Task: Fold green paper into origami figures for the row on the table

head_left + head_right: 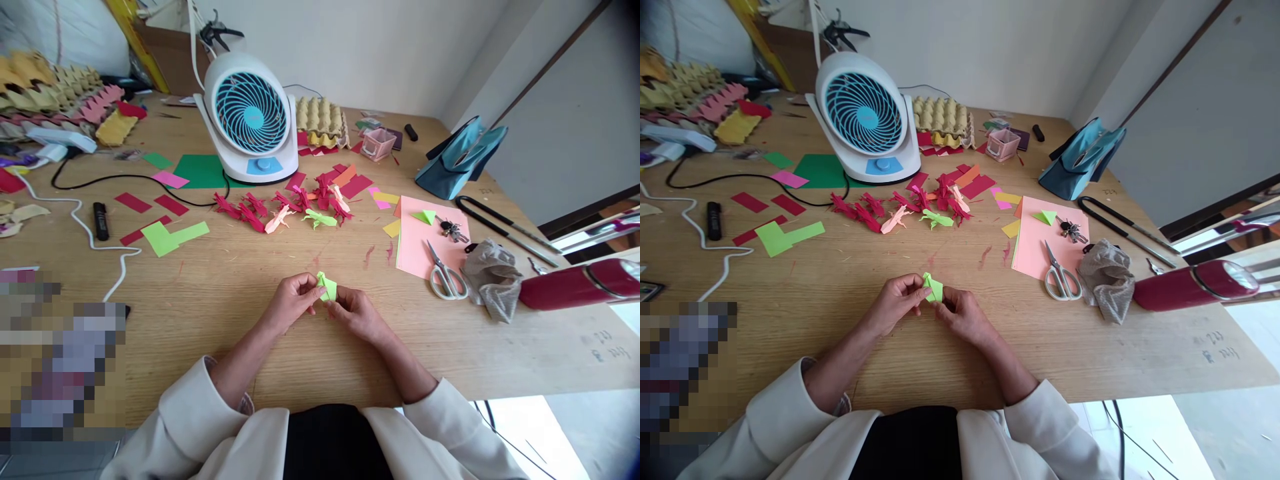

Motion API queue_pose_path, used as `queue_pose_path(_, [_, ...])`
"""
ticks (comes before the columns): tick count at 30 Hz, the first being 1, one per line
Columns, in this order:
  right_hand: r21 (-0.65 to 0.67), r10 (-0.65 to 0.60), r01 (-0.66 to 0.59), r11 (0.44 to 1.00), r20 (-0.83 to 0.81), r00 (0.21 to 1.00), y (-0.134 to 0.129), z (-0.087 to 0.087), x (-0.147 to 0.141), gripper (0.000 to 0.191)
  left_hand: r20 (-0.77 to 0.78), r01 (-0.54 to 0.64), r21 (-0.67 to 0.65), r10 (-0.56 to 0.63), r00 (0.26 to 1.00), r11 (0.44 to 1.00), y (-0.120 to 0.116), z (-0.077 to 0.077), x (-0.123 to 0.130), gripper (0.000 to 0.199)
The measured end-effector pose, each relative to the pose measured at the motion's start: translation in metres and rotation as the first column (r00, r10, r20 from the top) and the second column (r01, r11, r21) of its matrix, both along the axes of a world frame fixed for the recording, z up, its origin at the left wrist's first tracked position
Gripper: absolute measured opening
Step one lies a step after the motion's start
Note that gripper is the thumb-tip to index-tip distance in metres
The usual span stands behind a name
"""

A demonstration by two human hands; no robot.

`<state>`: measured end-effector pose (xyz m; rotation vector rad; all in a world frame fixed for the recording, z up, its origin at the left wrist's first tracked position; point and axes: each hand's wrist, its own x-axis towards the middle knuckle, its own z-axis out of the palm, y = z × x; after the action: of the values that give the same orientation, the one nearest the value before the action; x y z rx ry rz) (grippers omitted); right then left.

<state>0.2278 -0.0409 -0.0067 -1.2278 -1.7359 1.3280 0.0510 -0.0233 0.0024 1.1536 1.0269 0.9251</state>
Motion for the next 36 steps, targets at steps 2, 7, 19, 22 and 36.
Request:
queue_pose_path(2, [-0.018,0.012,-0.012,1.0,-0.022,1.0,0.001,0.0,0.001,0.033,-0.006,-0.028,0.003,0.028,1.0,1.0,0.0,-0.001,0.0,0.035])
queue_pose_path(7, [-0.128,0.017,-0.036,0.991,-0.148,0.989,0.003,0.004,0.003,0.046,0.036,-0.139,-0.054,0.141,0.989,0.989,0.001,-0.004,0.0,0.032])
queue_pose_path(19, [-0.084,0.036,-0.041,0.996,-0.06,0.998,0.002,-0.001,0.003,0.033,0.037,-0.131,-0.002,0.131,0.991,0.991,0.001,-0.006,0.0,0.036])
queue_pose_path(22, [-0.06,0.044,-0.046,0.997,-0.038,0.998,0.002,-0.002,0.003,0.033,0.012,-0.136,0.052,0.136,0.991,0.989,0.001,-0.009,0.0,0.037])
queue_pose_path(36, [-0.054,0.05,-0.051,0.997,-0.01,0.999,-0.001,0.004,0.002,0.037,-0.392,-0.065,0.461,0.269,0.88,0.885,-0.001,-0.005,-0.001,0.035])
